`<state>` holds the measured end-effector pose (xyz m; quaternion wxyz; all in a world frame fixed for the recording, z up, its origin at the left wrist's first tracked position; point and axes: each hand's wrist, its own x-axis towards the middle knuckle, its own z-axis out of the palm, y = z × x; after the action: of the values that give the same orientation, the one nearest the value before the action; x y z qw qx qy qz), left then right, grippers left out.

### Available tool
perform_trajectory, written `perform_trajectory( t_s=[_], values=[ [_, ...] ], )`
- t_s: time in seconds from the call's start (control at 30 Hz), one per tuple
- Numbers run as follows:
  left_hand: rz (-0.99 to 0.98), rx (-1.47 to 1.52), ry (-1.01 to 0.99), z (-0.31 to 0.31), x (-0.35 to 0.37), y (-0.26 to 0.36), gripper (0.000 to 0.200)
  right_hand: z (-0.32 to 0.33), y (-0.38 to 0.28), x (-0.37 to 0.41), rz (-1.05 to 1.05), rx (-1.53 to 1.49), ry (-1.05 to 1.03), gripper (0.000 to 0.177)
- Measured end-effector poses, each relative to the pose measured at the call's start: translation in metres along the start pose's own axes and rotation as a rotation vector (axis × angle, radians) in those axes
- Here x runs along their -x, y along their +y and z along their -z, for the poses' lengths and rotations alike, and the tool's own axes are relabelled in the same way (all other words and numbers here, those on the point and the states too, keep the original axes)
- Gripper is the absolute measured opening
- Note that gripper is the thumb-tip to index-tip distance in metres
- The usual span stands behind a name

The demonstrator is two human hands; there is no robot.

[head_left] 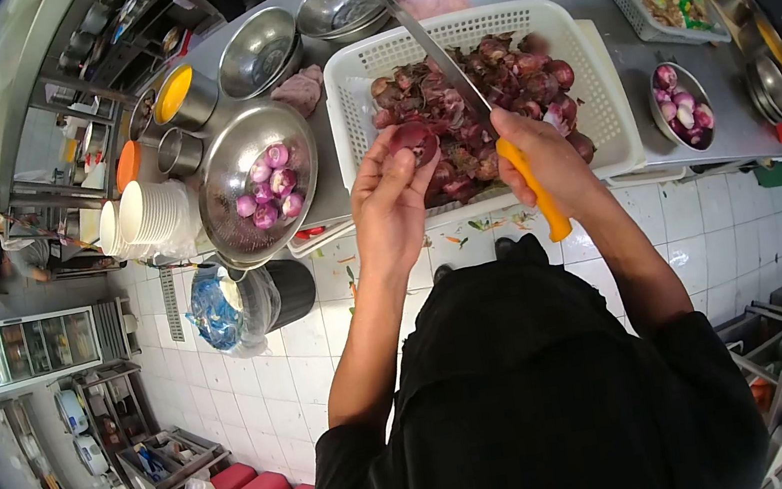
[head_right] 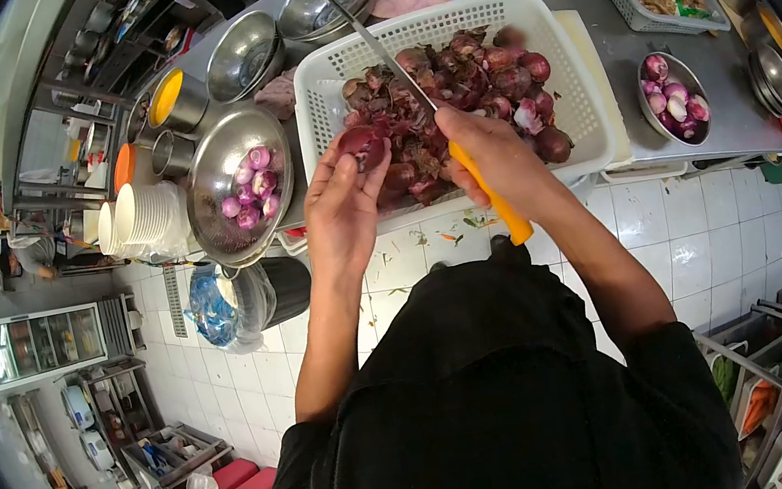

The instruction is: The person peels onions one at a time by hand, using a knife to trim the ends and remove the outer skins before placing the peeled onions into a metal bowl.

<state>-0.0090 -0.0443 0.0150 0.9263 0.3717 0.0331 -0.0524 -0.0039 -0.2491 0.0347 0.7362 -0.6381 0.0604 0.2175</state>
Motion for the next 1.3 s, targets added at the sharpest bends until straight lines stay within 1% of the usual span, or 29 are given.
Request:
perform_trajectory(
  t_s=[0.13, 0.2, 0.27, 0.33, 0.37, 0.47, 0.5, 0.6, 0.63, 0.73, 0.83, 0.93, 1.03, 1.13, 1.23, 1.3],
  values=[
    [0.120, 0.115, -0.037, -0.002, -0.001, 0.013, 0.039, 0.008, -0.006, 0.001, -0.051, 0.076, 0.014, 0.048],
    [0.103, 0.093, -0.049, 0.001, -0.002, 0.008, 0.039, 0.007, -0.010, 0.004, -0.052, 0.109, 0.019, 0.050],
    [0.079, 0.039, -0.036, 0.004, -0.003, 0.003, 0.039, 0.006, -0.010, 0.007, -0.047, 0.132, 0.036, 0.063],
    [0.046, -0.046, 0.000, 0.004, -0.005, -0.001, 0.039, 0.002, -0.009, 0.010, -0.022, 0.190, 0.061, 0.064],
    [0.060, -0.028, 0.009, 0.005, -0.006, -0.001, 0.039, 0.000, -0.009, 0.012, -0.008, 0.218, 0.074, 0.065],
    [0.097, 0.021, 0.017, 0.006, -0.009, 0.000, 0.038, -0.007, -0.002, 0.021, 0.104, 0.233, 0.030, 0.064],
    [0.106, 0.033, 0.009, 0.005, -0.008, -0.001, 0.037, -0.009, -0.003, 0.025, 0.134, 0.305, -0.002, 0.061],
    [0.140, 0.081, -0.046, 0.010, -0.009, -0.003, 0.035, -0.017, 0.014, 0.023, 0.379, 0.497, 0.032, 0.067],
    [0.154, 0.100, -0.069, 0.011, -0.009, -0.003, 0.034, -0.019, 0.009, 0.027, 0.289, 0.512, 0.016, 0.068],
    [0.078, 0.002, -0.013, 0.006, -0.005, -0.010, 0.030, -0.023, 0.009, 0.026, 0.324, 0.558, 0.029, 0.068],
    [0.052, -0.030, 0.012, 0.009, -0.004, -0.014, 0.030, -0.025, 0.012, 0.027, 0.333, 0.575, 0.028, 0.067],
    [0.036, -0.027, 0.032, 0.009, -0.004, -0.014, 0.031, -0.028, 0.020, 0.025, 0.410, 0.544, 0.044, 0.066],
    [0.040, -0.052, 0.024, 0.001, 0.000, -0.012, 0.032, -0.030, 0.015, 0.026, 0.433, 0.531, 0.066, 0.066],
    [0.023, -0.042, 0.025, -0.002, 0.000, -0.012, 0.030, -0.029, 0.012, 0.027, 0.418, 0.536, 0.045, 0.065],
    [0.030, -0.056, 0.066, -0.004, 0.001, -0.013, 0.030, -0.028, 0.011, 0.028, 0.404, 0.557, 0.032, 0.065],
    [0.009, -0.088, 0.043, -0.003, 0.002, -0.014, 0.031, -0.030, 0.012, 0.027, 0.417, 0.573, 0.035, 0.064]
  ],
)
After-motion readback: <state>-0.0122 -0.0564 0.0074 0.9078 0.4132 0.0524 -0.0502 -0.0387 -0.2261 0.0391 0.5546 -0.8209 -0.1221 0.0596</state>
